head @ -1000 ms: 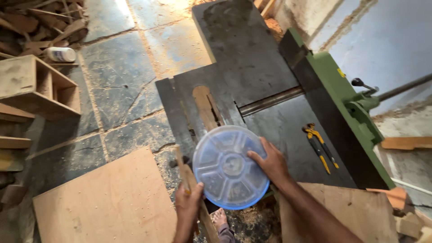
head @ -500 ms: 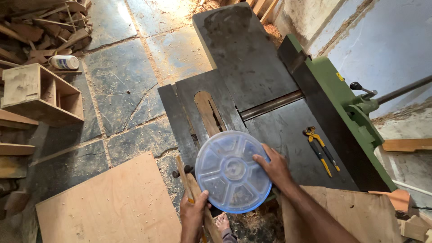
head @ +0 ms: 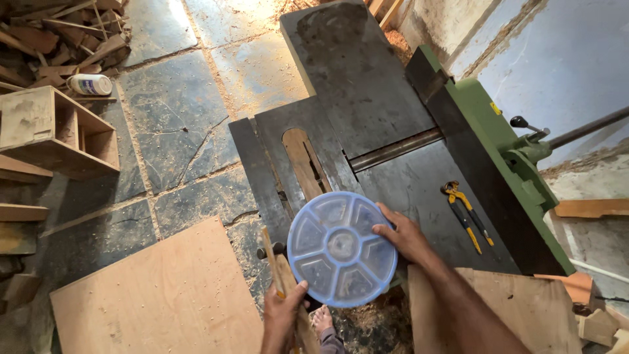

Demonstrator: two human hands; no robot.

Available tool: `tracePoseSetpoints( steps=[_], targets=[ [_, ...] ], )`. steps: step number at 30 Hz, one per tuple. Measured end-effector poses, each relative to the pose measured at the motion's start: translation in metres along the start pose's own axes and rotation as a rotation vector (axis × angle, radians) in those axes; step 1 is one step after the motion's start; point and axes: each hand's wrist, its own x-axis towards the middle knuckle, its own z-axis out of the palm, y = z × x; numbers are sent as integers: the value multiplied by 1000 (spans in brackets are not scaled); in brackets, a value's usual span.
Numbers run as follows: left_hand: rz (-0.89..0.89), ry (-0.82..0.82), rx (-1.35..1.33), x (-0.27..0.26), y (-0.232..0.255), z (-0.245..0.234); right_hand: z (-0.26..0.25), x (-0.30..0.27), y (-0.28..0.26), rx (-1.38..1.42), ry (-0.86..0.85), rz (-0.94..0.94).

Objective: The person marks a wooden board with a pencil and taps it with a hammer while the board rests on a woodworking machine.

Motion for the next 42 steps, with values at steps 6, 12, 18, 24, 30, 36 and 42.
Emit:
tracePoseSetpoints(
  steps=[6, 12, 18, 24, 30, 36, 42],
  targets=[
    [-41, 85, -9, 5, -12, 4, 17, 1, -7, -381, 29, 112],
    [-3, 100, -50, 7, -16, 7, 65, -37, -64, -675, 191, -331],
    [-144, 89, -11, 7, -20, 0, 74, -45, -82, -623, 73, -353],
    [-94, 50, -136, 12, -22, 1, 47, -109, -49, -490, 0, -377],
    [-16, 239, 148, 16, -8, -11, 73, -85, -46, -579, 31, -336],
    [116, 226, 92, 8, -16, -48, 90, 24, -105, -577, 138, -268],
    [262, 32, 35, 1, -50, -44, 82, 115, -162, -562, 37, -100]
  ],
)
